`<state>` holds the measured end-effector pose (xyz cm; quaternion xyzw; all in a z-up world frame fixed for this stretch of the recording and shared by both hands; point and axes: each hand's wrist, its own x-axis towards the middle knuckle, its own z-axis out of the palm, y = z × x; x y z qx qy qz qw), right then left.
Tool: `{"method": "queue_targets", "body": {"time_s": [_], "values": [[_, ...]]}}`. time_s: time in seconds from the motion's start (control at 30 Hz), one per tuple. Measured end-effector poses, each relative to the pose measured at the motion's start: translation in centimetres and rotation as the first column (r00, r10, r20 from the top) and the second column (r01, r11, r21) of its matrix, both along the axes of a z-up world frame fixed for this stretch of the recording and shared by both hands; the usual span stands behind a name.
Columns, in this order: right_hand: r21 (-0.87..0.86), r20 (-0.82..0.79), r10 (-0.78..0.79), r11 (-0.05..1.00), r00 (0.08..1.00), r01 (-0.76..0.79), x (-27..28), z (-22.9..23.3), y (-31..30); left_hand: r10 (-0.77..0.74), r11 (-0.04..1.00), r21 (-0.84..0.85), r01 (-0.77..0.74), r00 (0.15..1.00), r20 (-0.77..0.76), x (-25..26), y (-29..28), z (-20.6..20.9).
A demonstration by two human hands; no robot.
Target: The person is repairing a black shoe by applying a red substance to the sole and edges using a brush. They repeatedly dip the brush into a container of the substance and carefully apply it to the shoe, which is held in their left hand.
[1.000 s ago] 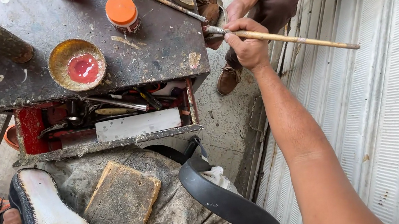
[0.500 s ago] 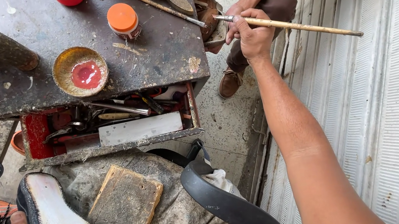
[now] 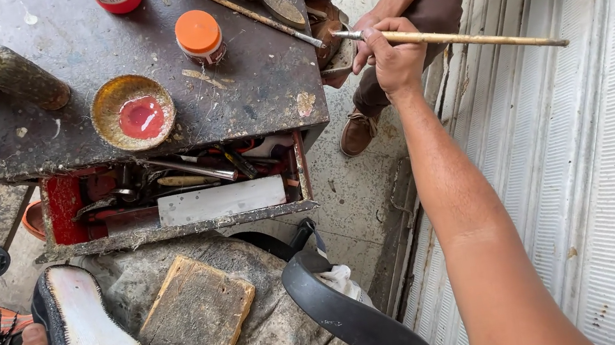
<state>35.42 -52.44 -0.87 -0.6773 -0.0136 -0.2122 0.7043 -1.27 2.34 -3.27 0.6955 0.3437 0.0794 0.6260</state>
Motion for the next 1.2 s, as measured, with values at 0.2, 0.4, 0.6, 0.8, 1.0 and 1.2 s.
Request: {"method": "queue_targets", "body": {"time_s": [0.2, 0.4, 0.6, 0.8, 1.0, 1.2], "values": [[-0.041, 0.041, 0.103, 0.994, 0.994, -0.101, -0.8, 1.0, -0.6, -0.004, 1.0, 0.027, 0.004, 1.0, 0.003, -0.1, -0.3, 0.3], [-0.202, -0.145, 0.01, 0.979, 0.989, -0.04, 0.3, 3.4, -0.3, 0.041, 0.997, 0.071, -0.037, 0.998, -0.047, 0.0, -0.4, 0.2], [-0.793, -0.346, -0.061, 0.552, 0.936, -0.257, 3.4, 5.8, -0.4, 0.01, 0.994, 0.108, -0.008, 1.0, -0.018, -0.3, -0.5, -0.3], [-0.849, -0.475, -0.133, 0.332, 0.87, -0.412, 5.8, 6.0, 1.2, 0.048, 0.999, 0.012, -0.048, 0.998, 0.029, -0.3, -1.0, -0.2], [-0.768, -0.59, -0.171, 0.418, 0.789, -0.485, 5.7, 7.4, 2.3, 0.062, 0.998, 0.004, -0.062, 0.998, 0.017, -0.2, -1.2, -0.2], [-0.777, -0.582, -0.18, 0.409, 0.793, -0.478, 6.9, 7.8, 1.4, 0.085, 0.996, 0.034, -0.084, 0.996, -0.022, -0.1, -1.6, 0.2]]}}
